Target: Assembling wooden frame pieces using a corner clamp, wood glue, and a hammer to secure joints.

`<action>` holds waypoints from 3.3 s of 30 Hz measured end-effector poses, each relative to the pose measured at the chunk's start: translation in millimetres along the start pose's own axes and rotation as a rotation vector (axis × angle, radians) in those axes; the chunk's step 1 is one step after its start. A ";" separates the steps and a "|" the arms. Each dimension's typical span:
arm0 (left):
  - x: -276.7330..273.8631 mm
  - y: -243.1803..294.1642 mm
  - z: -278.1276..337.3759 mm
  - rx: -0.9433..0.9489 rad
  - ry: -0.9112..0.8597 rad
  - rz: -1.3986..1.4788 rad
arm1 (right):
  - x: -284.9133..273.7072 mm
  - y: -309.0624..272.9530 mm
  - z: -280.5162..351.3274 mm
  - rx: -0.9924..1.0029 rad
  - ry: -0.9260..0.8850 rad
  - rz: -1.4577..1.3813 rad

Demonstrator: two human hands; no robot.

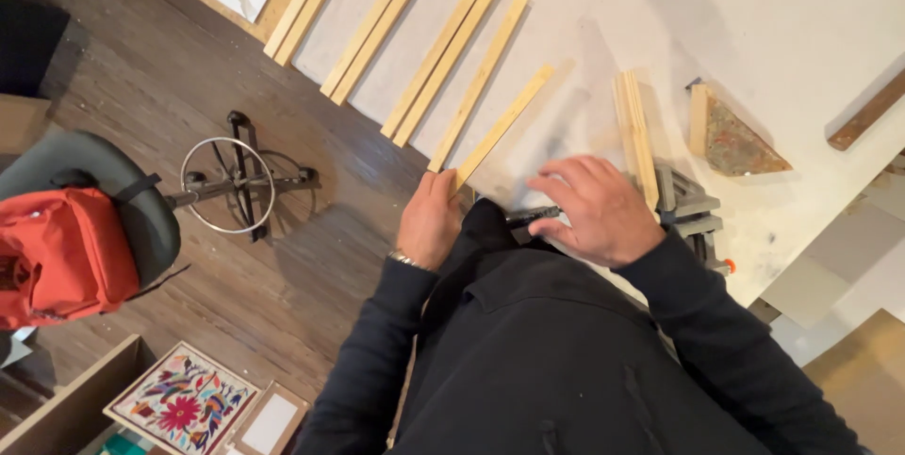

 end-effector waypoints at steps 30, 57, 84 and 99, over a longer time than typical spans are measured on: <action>14.6 -26.3 -40.2 -0.013 0.234 -0.226 | 43.6 7.3 43.5 0.221 -0.185 -0.211; -244.0 -284.3 -275.2 0.102 0.271 -0.465 | 69.4 -1.0 -33.2 0.670 -0.078 -0.319; -208.8 -254.7 -228.7 0.174 0.254 -0.363 | 90.2 -32.4 -72.2 0.621 -0.003 -0.244; -87.2 -176.4 -183.5 0.193 0.019 -0.284 | 84.2 -31.6 -69.0 0.649 0.027 -0.241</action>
Point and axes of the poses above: each hand's wrist, its own z-axis away from the middle knuckle, its own x-axis out of the palm, y = z × x, the point moved 6 cm from there along -z, towards the middle knuckle, and after that the axes turned 8 degrees about -y, right-handed, at the moved point
